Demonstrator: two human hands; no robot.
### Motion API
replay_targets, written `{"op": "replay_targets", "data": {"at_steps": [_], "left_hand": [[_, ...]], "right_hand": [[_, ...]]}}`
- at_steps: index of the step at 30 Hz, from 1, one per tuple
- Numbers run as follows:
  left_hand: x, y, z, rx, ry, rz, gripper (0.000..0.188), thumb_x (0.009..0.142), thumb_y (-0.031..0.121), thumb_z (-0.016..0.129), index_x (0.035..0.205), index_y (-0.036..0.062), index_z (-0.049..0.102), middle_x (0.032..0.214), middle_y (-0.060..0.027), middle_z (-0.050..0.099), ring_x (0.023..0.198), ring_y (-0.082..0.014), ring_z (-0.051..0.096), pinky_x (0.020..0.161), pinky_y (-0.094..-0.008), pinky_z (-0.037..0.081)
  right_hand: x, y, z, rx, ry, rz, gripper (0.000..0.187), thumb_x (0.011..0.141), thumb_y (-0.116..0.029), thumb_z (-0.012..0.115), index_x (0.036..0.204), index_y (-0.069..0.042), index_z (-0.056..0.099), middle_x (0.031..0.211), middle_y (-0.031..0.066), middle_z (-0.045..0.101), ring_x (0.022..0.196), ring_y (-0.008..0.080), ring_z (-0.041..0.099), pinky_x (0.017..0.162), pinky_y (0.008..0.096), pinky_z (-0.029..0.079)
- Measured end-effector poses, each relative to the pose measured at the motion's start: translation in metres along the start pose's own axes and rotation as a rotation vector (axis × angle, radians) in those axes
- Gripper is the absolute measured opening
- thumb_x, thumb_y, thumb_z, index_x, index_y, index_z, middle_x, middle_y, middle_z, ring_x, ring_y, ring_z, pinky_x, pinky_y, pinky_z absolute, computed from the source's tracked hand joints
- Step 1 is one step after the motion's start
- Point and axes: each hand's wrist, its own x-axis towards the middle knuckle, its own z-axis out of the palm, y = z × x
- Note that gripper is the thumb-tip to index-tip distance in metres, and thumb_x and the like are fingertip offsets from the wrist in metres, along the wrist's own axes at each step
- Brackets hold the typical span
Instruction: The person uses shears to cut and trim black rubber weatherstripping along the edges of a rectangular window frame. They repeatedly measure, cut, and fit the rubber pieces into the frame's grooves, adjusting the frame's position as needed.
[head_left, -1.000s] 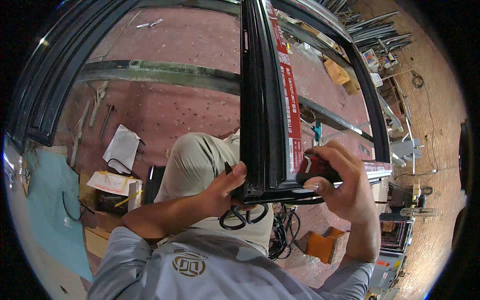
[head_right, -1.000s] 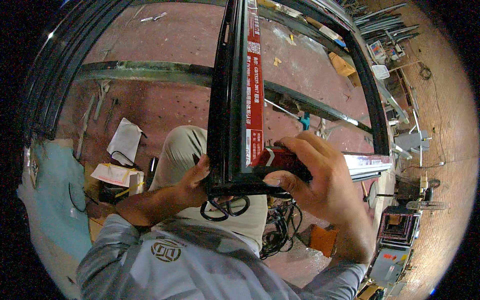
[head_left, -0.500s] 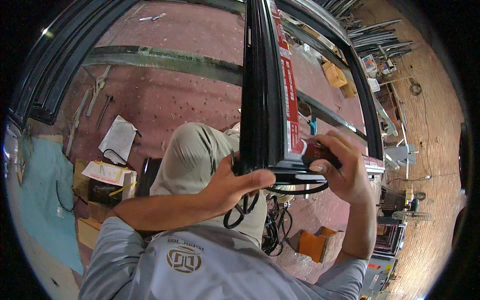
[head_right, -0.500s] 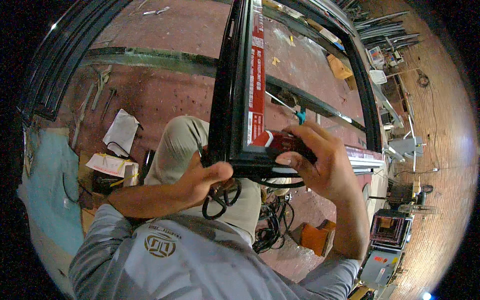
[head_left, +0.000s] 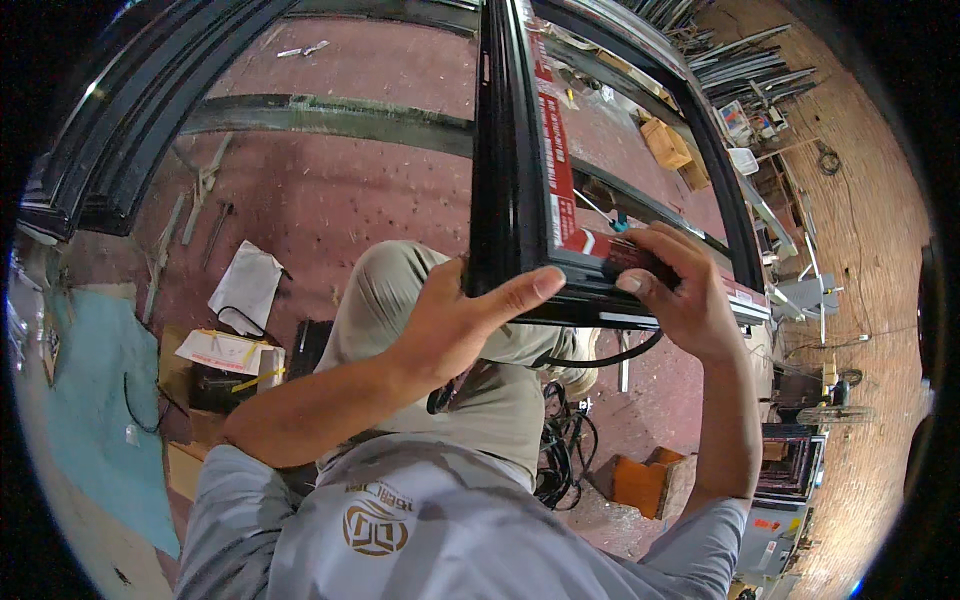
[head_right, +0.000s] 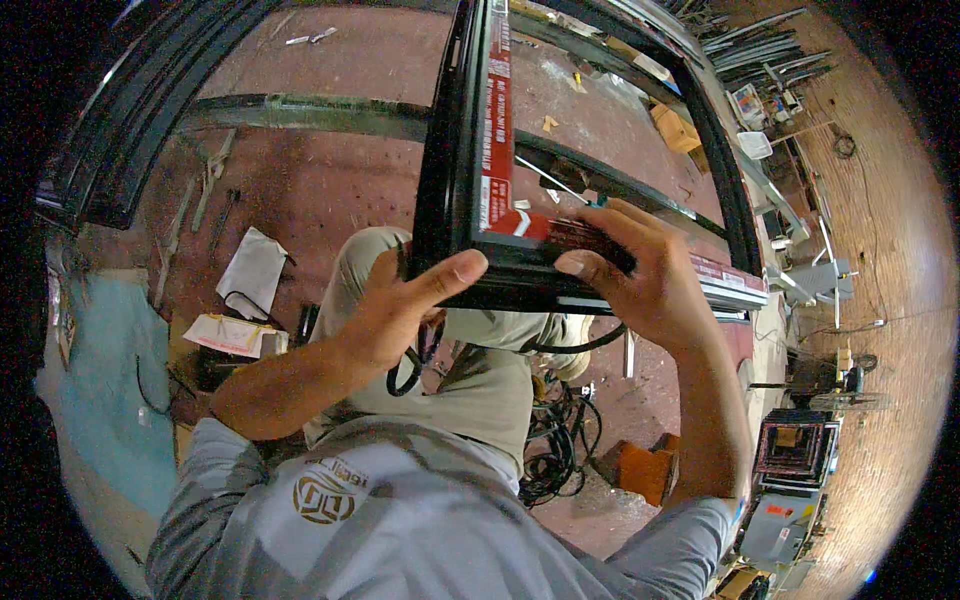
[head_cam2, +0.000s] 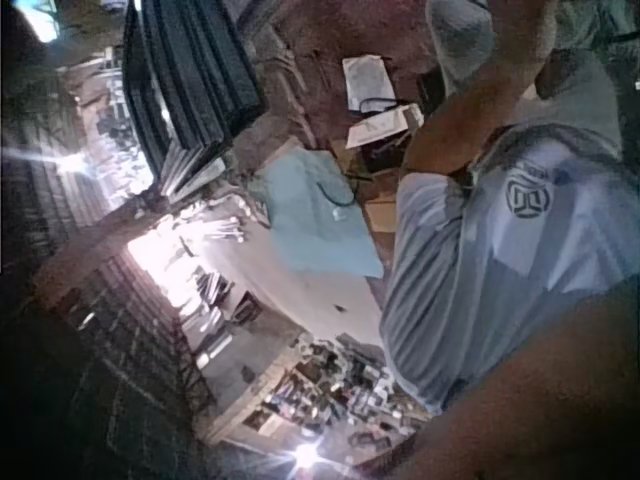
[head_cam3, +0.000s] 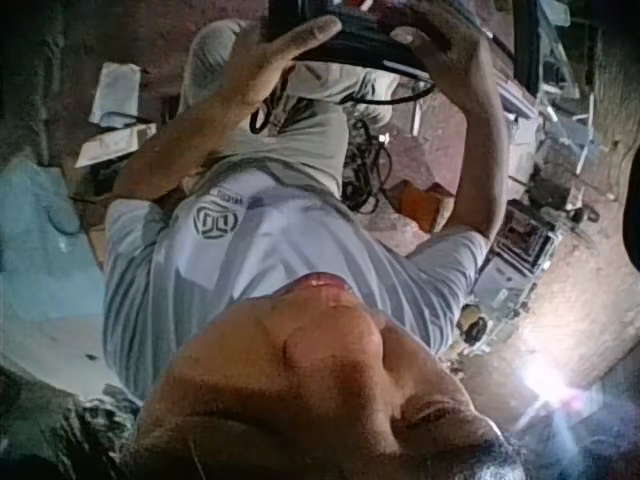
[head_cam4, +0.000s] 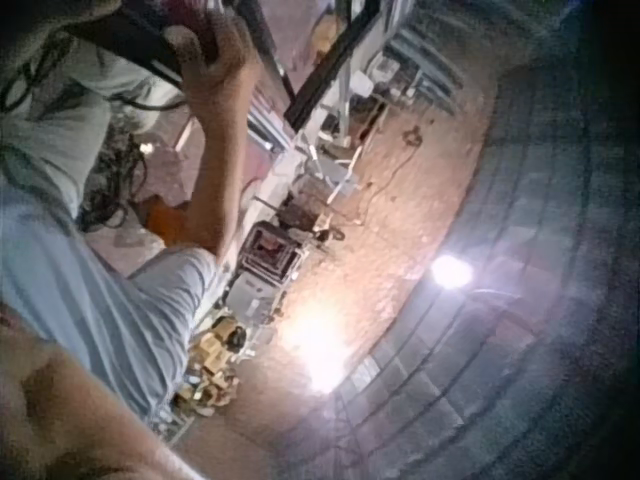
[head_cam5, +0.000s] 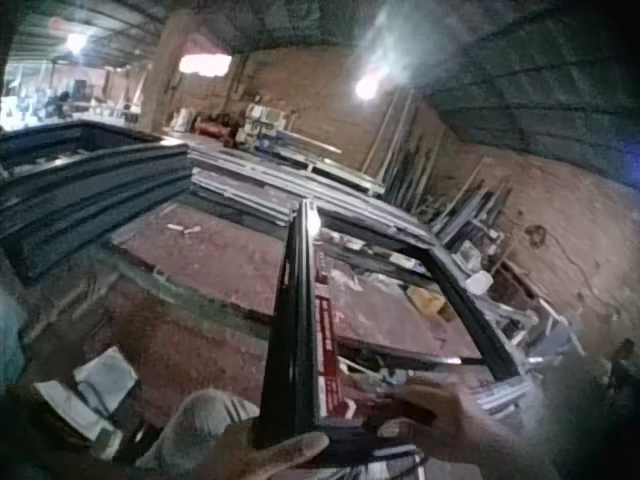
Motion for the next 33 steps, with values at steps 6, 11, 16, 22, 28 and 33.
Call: {"op": "replay_targets", "data": {"at_steps": [6,11,16,22,28,33], "left_hand": [[-0.005,-0.004,-0.015,-0.07,0.137,0.023,0.044,0.092,0.048,0.073,0.099,0.0054,0.072,0.073,0.0078,0.058,0.058,-0.0007,0.044,0.049,-0.0214,0.031],[-0.011,-0.005,-0.034,-0.076,0.117,0.008,0.043,0.093,0.043,0.073,0.108,0.0027,0.071,0.085,0.0033,0.067,0.066,-0.0016,0.056,0.051,-0.0191,0.038],[-0.017,0.003,-0.033,-0.166,0.079,0.012,0.043,0.094,0.041,0.071,0.112,0.0028,0.069,0.093,0.0002,0.07,0.076,-0.0047,0.066,0.058,-0.0189,0.049],[-0.016,0.005,-0.032,-0.164,0.069,0.015,0.043,0.093,0.043,0.072,0.115,0.0065,0.069,0.094,0.0023,0.07,0.076,-0.0015,0.064,0.056,-0.0171,0.045],[-0.014,0.0,-0.04,-0.138,0.043,-0.023,0.047,0.094,0.043,0.071,0.122,0.0055,0.066,0.102,0.0008,0.071,0.081,-0.0022,0.065,0.056,-0.0164,0.044],[-0.015,0.005,-0.028,-0.14,0.095,0.04,0.056,0.095,0.048,0.068,0.131,0.0055,0.063,0.109,0.0001,0.072,0.086,-0.0019,0.066,0.058,-0.017,0.043]], "right_hand": [[0.013,-0.012,0.012,-0.007,0.018,-0.063,0.042,0.085,-0.029,0.079,0.112,0.001,0.068,0.093,0.0144,0.067,0.082,0.0288,0.066,0.074,0.0354,0.051],[0.014,-0.022,0.019,0.018,0.047,-0.146,0.041,0.084,-0.025,0.079,0.114,0.0,0.067,0.094,0.0164,0.066,0.086,0.0347,0.065,0.076,0.0395,0.051],[0.009,-0.021,0.011,-0.01,-0.012,-0.084,0.042,0.086,-0.029,0.077,0.115,-0.001,0.067,0.098,0.0167,0.067,0.091,0.0352,0.065,0.08,0.04,0.051],[0.01,-0.019,0.013,-0.016,0.025,-0.106,0.042,0.087,-0.032,0.076,0.115,-0.002,0.068,0.096,0.0156,0.067,0.091,0.0335,0.065,0.08,0.0395,0.05],[0.002,-0.012,-0.004,-0.035,-0.073,-0.021,0.042,0.088,-0.028,0.075,0.119,-0.001,0.066,0.104,0.0171,0.066,0.098,0.0313,0.065,0.086,0.0382,0.051],[-0.002,-0.007,0.002,-0.071,-0.009,-0.023,0.043,0.088,-0.028,0.076,0.121,-0.001,0.066,0.104,0.0172,0.067,0.097,0.0327,0.065,0.085,0.0388,0.051]]}}
